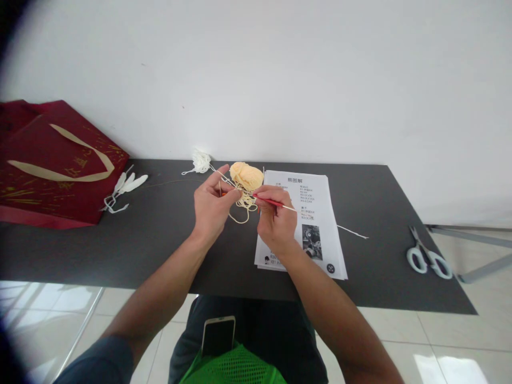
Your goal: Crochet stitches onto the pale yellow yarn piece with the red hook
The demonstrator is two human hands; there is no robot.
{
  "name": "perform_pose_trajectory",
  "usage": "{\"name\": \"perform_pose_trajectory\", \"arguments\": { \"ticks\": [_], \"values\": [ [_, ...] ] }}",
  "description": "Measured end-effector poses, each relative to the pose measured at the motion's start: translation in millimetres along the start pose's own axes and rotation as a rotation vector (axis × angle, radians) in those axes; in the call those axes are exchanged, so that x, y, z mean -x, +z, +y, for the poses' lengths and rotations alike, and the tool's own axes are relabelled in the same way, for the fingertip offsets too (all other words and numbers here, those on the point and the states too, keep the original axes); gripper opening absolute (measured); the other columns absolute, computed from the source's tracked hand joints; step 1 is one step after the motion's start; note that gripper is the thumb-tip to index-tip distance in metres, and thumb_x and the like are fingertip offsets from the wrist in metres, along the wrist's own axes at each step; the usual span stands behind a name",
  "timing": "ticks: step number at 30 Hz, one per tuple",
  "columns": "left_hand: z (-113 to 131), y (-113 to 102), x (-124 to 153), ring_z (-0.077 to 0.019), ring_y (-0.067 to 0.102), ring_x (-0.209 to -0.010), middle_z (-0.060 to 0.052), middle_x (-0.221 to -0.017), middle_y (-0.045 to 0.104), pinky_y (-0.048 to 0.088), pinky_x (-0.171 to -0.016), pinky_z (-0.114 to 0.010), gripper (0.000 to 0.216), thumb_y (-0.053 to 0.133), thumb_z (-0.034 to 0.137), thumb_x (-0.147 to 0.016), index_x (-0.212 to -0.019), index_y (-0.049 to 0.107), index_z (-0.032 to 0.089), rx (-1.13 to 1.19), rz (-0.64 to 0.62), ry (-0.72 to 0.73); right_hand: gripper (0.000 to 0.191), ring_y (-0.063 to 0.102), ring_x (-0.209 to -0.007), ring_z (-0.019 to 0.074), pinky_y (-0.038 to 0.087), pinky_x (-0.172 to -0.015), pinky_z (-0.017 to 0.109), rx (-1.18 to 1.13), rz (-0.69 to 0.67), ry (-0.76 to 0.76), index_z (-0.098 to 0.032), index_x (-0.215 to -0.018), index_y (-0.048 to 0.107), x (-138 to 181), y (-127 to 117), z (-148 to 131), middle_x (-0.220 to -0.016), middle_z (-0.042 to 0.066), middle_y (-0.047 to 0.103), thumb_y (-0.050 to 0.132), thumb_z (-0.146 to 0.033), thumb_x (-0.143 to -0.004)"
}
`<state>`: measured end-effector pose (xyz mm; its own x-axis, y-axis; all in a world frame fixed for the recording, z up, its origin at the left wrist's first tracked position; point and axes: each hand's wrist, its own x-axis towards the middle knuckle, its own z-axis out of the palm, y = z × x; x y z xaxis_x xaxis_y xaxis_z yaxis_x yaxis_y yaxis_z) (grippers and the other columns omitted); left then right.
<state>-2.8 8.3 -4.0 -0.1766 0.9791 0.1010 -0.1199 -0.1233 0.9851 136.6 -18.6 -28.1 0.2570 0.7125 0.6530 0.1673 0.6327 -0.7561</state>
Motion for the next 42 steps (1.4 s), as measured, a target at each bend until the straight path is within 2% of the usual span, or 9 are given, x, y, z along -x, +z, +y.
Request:
{"name": "perform_pose_trajectory", "arguments": {
  "ticks": [3,7,11,17,22,27,32,35,42],
  "values": [
    [0.2,0.8,4.9,-0.0077,0.055,-0.060,0.007,-0.068,0.065,0.047,-0.063,-0.021,0.067,0.072,0.012,-0.072,-0.138,0.063,0.016,-0.121,0.046,0.097,0.007,0.070,-0.086,0.0170,0.058,-0.078,0.036,0.028,0.006,0.017,-0.027,-0.100,0.065,3.3,2.0,-3.6,-0.098,0.003,0.074,0.067,-0.023,-0.095],
    [-1.3,-0.8,6.4,-0.0062,0.052,-0.057,0.007,-0.069,0.064,0.043,-0.057,-0.020,0.065,0.069,0.010,-0.073,-0.138,0.065,0.020,-0.141,0.018,0.148,0.006,0.068,-0.073,0.0127,0.056,-0.067,0.030,-0.089,0.056,0.167,-0.025,-0.097,0.064,-0.3,3.2,-8.2,-0.096,0.001,0.073,0.069,-0.024,-0.094],
    [-3.9,-4.9,0.0,-0.0068,0.054,-0.058,0.007,-0.067,0.065,0.044,-0.060,-0.021,0.064,0.070,0.008,-0.071,-0.135,0.066,0.018,-0.045,-0.045,0.116,0.009,0.063,-0.066,0.0096,0.054,-0.063,0.027,-0.221,0.063,0.250,-0.024,-0.094,0.063,-6.2,2.6,-4.8,-0.093,0.000,0.072,0.072,-0.025,-0.092],
    [-3.9,-7.5,-6.9,-0.0082,0.057,-0.062,0.005,-0.067,0.067,0.047,-0.068,-0.024,0.059,0.076,0.007,-0.065,-0.123,0.071,0.017,0.180,-0.123,-0.006,0.016,0.060,-0.065,0.0085,0.051,-0.062,0.025,-0.411,0.067,0.350,-0.025,-0.089,0.063,-13.0,0.9,3.1,-0.086,-0.003,0.072,0.078,-0.029,-0.087],
    [1.0,-5.0,-4.5,-0.0086,0.057,-0.064,0.004,-0.071,0.066,0.045,-0.066,-0.023,0.049,0.079,0.009,-0.065,-0.112,0.074,0.018,0.269,-0.128,-0.084,0.019,0.062,-0.065,0.0075,0.054,-0.062,0.022,-0.548,0.063,0.554,-0.024,-0.086,0.066,-17.1,1.6,2.1,-0.085,-0.003,0.073,0.083,-0.033,-0.082],
    [-0.1,-3.4,-2.3,-0.0070,0.052,-0.063,0.003,-0.073,0.062,0.042,-0.063,-0.021,0.035,0.079,0.011,-0.068,-0.101,0.075,0.019,0.284,-0.128,-0.063,0.019,0.067,-0.069,0.0074,0.060,-0.064,0.020,-0.606,0.095,0.733,-0.023,-0.090,0.070,-13.7,7.1,2.3,-0.086,-0.003,0.075,0.083,-0.034,-0.082],
    [-3.0,-3.0,-1.7,-0.0080,0.058,-0.071,0.001,-0.086,0.067,0.047,-0.068,-0.022,0.039,0.078,0.010,-0.071,-0.109,0.074,0.021,0.293,-0.117,0.014,0.018,0.069,-0.069,0.0073,0.063,-0.066,0.021,-0.627,0.117,0.737,-0.022,-0.091,0.070,-8.6,13.8,-0.2,-0.087,-0.003,0.076,0.082,-0.034,-0.084],
    [-2.2,-2.7,-0.7,-0.0088,0.060,-0.072,0.001,-0.086,0.068,0.048,-0.069,-0.023,0.043,0.080,0.013,-0.073,-0.115,0.073,0.021,0.261,-0.108,0.031,0.019,0.070,-0.068,0.0072,0.063,-0.066,0.020,-0.638,0.130,0.729,-0.021,-0.091,0.070,-7.3,16.3,-2.6,-0.087,-0.003,0.077,0.083,-0.034,-0.083],
    [3.7,-0.8,3.5,-0.0107,0.065,-0.074,0.001,-0.088,0.073,0.050,-0.072,-0.023,0.070,0.080,0.017,-0.075,-0.142,0.059,0.023,0.159,-0.114,0.006,0.019,0.071,-0.067,0.0075,0.064,-0.066,0.021,-0.579,0.133,0.704,-0.022,-0.091,0.069,-5.2,20.5,-5.1,-0.085,-0.002,0.078,0.081,-0.035,-0.085]
  ]
}}
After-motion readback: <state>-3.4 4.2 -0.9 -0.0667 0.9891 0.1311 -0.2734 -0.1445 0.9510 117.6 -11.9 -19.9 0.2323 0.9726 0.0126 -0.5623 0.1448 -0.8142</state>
